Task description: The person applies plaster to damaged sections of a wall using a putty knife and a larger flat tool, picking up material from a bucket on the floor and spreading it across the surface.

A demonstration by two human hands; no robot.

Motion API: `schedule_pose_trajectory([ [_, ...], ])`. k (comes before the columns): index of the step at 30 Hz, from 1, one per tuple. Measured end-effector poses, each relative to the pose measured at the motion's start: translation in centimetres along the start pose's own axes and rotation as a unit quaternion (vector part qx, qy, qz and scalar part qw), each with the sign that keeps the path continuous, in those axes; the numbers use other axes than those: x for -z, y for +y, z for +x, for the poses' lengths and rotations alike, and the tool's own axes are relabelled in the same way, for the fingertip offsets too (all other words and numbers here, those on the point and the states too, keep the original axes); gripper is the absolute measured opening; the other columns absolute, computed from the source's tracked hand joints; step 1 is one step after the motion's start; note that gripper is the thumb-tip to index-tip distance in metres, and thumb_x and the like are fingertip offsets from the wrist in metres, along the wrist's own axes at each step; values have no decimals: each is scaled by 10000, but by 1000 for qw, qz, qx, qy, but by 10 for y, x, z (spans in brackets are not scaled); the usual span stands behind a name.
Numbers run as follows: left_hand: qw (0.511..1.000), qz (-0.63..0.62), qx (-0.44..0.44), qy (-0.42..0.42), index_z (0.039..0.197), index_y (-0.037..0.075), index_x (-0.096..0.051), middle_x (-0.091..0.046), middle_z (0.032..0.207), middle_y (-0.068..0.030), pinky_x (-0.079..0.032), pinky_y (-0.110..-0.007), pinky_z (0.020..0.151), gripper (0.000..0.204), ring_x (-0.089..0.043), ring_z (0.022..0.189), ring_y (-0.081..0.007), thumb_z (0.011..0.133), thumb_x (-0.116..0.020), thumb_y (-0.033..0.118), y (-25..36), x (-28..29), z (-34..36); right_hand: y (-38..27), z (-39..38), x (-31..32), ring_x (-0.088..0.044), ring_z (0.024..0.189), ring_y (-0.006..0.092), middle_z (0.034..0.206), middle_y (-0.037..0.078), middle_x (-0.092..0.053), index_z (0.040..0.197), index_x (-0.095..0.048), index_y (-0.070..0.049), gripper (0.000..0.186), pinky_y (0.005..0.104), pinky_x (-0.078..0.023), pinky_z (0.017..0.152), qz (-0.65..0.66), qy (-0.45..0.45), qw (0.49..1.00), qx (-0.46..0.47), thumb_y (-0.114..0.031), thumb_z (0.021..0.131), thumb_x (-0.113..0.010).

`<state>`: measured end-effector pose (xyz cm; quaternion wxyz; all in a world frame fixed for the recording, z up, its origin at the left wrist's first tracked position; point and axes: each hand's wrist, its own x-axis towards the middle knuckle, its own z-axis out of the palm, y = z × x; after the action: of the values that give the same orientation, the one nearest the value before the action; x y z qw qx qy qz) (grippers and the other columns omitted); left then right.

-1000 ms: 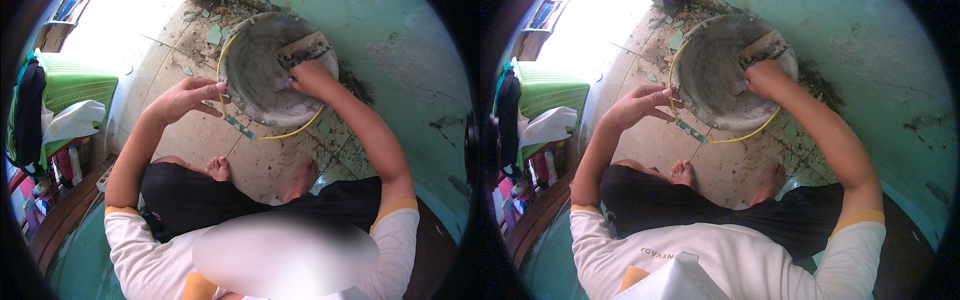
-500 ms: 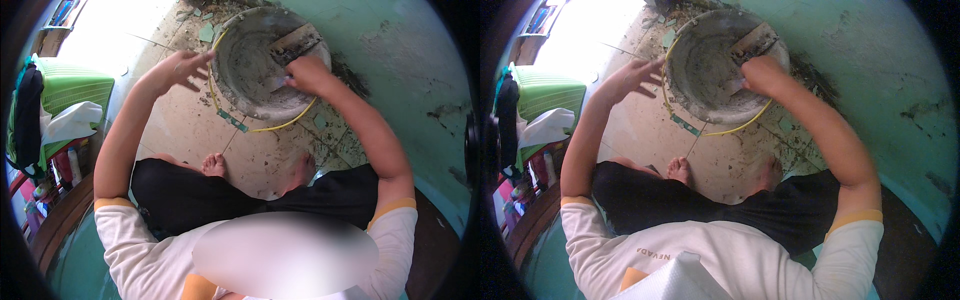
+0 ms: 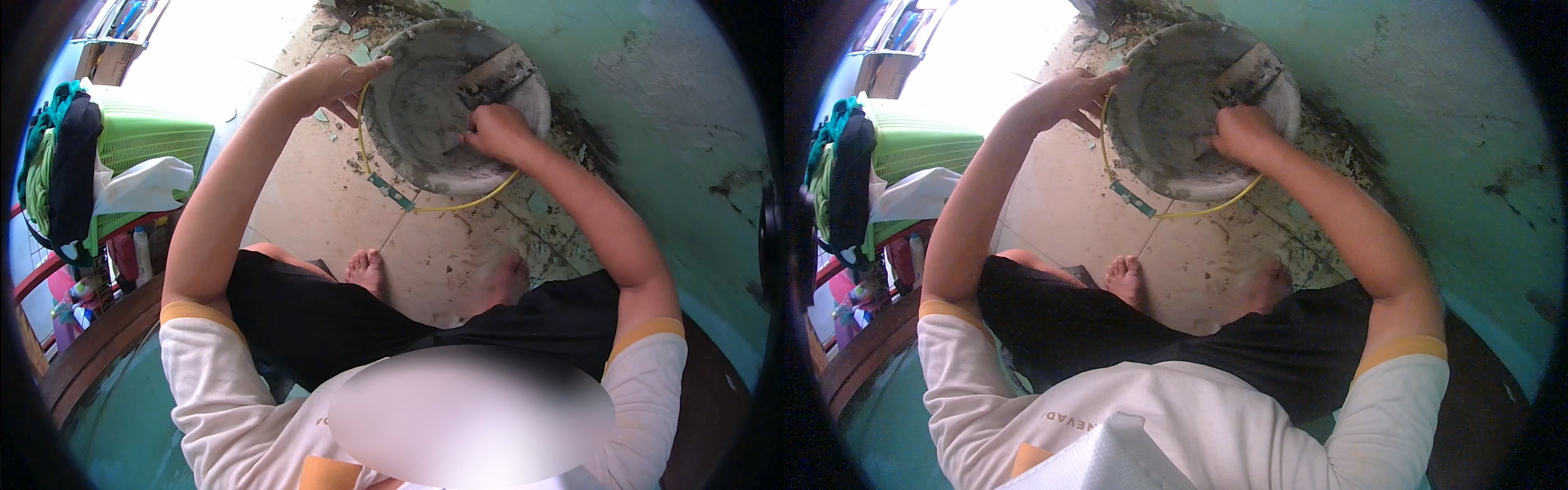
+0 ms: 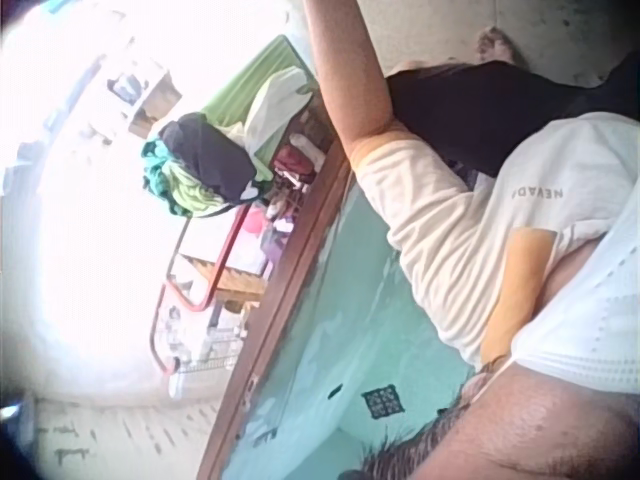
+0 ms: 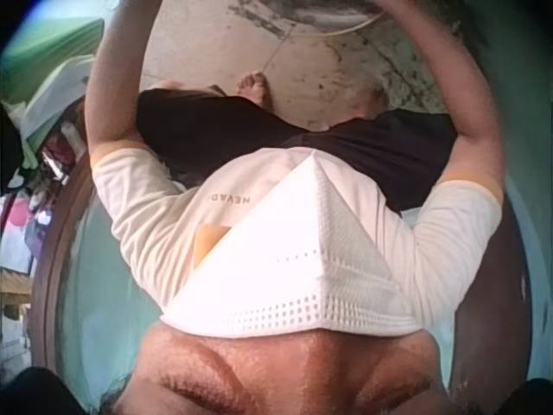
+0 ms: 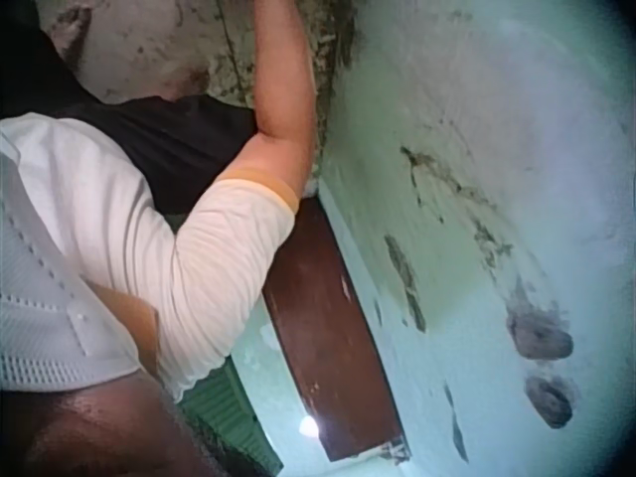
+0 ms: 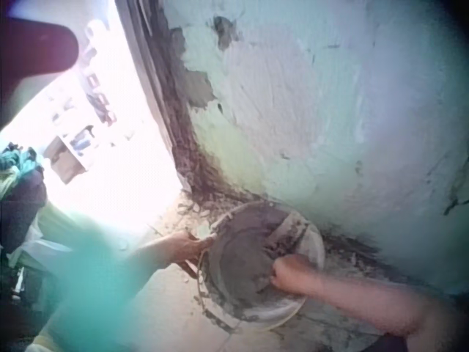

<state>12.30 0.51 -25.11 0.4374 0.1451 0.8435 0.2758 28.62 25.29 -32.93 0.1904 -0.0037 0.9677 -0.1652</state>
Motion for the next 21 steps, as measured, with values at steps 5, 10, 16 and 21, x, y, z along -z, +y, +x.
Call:
schedule_pose_trajectory([
  [5,1000,3,2,8,1158,-183,-599,-630,1130,-364,-612,-428,825,932,-736,838,-368,909,-474,707,2,-2,-6,-11,-15,3,-702,774,372,785,186,-708,789,-743,-37,300,478,-553,711,-64,10,997,38,-336,818,-736],
  [10,1000,15,-4,23,1092,-174,-630,-646,1102,-348,-606,-429,836,961,-735,857,-366,896,-445,749,-3,-5,-2,-12,-17,-5,-673,769,394,751,191,-682,827,-731,-47,302,505,-523,676,-63,39,996,49,-348,821,-736],
  [16,999,41,-8,16,875,-117,-669,-678,1024,-299,-611,-427,776,918,-739,849,-357,883,-444,772,-1,-4,-4,-4,1,-5,-679,783,382,777,179,-695,866,-745,-67,305,480,-532,715,-19,50,998,32,-369,821,-737],
  [21,1000,20,-5,15,842,-95,-672,-689,979,-283,-611,-427,763,891,-742,832,-352,879,-460,770,-6,-5,3,1,12,-6,-681,796,367,805,160,-705,897,-754,-95,291,468,-529,719,5,56,996,72,-378,832,-730],
])
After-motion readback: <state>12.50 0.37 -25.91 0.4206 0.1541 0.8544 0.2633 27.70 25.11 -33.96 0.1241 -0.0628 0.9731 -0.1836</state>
